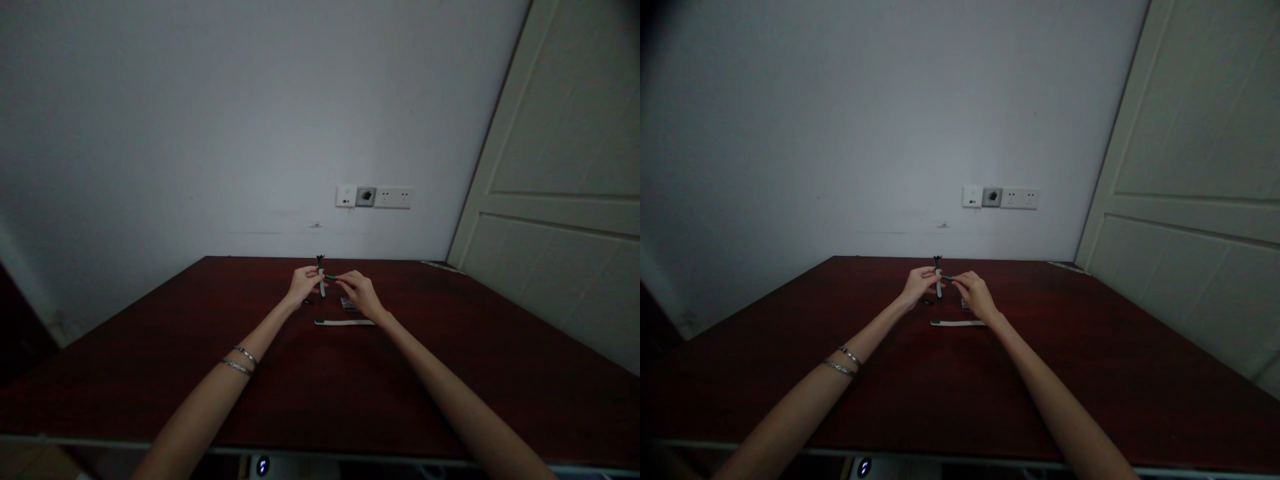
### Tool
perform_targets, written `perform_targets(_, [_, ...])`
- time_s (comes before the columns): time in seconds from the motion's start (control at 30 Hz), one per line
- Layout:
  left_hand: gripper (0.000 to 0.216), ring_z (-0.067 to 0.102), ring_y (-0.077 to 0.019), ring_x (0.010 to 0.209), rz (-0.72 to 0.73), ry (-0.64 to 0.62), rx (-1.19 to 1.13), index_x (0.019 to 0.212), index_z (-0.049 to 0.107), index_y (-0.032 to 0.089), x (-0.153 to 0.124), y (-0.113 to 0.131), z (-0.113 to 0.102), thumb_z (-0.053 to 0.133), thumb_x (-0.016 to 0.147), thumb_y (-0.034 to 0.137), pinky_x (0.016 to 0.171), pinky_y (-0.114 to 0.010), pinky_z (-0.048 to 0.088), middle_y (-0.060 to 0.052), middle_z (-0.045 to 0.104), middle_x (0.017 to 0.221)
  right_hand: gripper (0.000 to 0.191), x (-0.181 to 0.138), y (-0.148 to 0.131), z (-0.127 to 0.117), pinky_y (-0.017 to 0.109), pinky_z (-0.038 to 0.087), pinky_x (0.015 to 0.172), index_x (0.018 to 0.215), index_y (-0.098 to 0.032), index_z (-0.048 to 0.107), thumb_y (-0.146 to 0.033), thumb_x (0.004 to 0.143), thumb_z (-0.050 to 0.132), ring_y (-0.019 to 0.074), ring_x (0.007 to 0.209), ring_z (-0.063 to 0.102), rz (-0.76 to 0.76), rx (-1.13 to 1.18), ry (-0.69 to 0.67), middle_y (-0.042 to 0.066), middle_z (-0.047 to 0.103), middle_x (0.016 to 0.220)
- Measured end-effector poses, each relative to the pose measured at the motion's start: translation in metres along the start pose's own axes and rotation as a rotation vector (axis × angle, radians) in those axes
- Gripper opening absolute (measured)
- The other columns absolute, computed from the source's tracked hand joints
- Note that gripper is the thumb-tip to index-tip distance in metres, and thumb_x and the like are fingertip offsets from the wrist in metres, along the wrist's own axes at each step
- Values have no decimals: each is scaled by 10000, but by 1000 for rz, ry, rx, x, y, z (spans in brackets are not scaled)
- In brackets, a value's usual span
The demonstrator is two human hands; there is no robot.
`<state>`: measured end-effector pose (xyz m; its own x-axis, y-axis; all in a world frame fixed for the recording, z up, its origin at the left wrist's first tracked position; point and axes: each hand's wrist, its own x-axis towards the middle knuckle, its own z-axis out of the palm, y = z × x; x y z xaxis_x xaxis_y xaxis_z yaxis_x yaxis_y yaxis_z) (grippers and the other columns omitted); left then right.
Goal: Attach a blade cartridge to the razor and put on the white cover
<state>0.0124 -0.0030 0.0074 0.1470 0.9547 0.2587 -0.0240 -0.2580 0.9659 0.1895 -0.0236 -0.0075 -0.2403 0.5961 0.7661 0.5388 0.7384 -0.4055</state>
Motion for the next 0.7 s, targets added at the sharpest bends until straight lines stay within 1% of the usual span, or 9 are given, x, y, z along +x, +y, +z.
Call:
perform_targets(0.07, [269,667,-165,659,7,2,9,957,608,94,0,3,-1,641,708,191,428,-152,461,-97,682,832,183,2,3,1,336,449,777,857,-214,710,-299,790,562,211,830,592,101,82,62,77,684,859])
perform_targets(0.13, [279,667,-171,665,24,9,25,952,608,96,1,5,-3,655,695,194,432,-158,459,-97,682,830,196,5,6,1,321,456,746,803,-196,717,-342,742,602,213,800,608,255,194,137,76,695,845])
perform_targets(0.23, [277,667,-180,678,42,4,55,936,599,104,3,5,-5,664,689,210,431,-163,445,-94,679,826,311,11,13,0,295,461,575,795,-147,713,-424,686,622,194,627,602,428,325,206,86,702,782])
perform_targets(0.3, [251,662,-172,662,52,0,82,914,588,105,3,3,-5,656,695,209,431,-161,431,-86,676,808,379,16,17,0,278,436,485,807,-118,707,-461,669,620,162,519,563,466,373,216,93,700,748])
perform_targets(0.33, [232,658,-163,648,65,-2,98,899,582,107,2,2,-6,650,698,201,441,-164,432,-79,673,793,397,18,18,0,271,430,469,807,-112,705,-471,659,625,151,504,554,481,402,222,95,700,746])
perform_targets(0.43, [164,640,-136,602,131,-1,159,834,562,117,-1,-2,-6,636,693,154,505,-191,458,-44,663,734,415,23,19,1,258,443,476,790,-112,704,-487,621,650,156,562,583,530,499,237,101,701,759])
perform_targets(0.53, [142,634,-131,602,194,-4,211,783,540,133,-7,-5,-4,632,676,116,561,-213,472,-18,653,694,415,24,15,5,253,459,494,787,-119,704,-490,606,663,167,620,610,574,584,239,107,703,782])
perform_targets(0.63, [149,640,-144,645,248,17,262,775,543,142,-14,-9,0,633,665,99,596,-225,476,-18,656,697,400,22,10,7,251,466,505,804,-121,704,-467,606,673,169,639,619,602,638,235,109,704,798])
perform_targets(0.7, [155,645,-156,672,274,41,304,810,568,143,-18,-12,4,629,673,104,616,-236,480,-33,669,721,388,20,8,7,248,465,507,813,-121,704,-448,605,682,171,650,620,611,656,232,104,705,794])
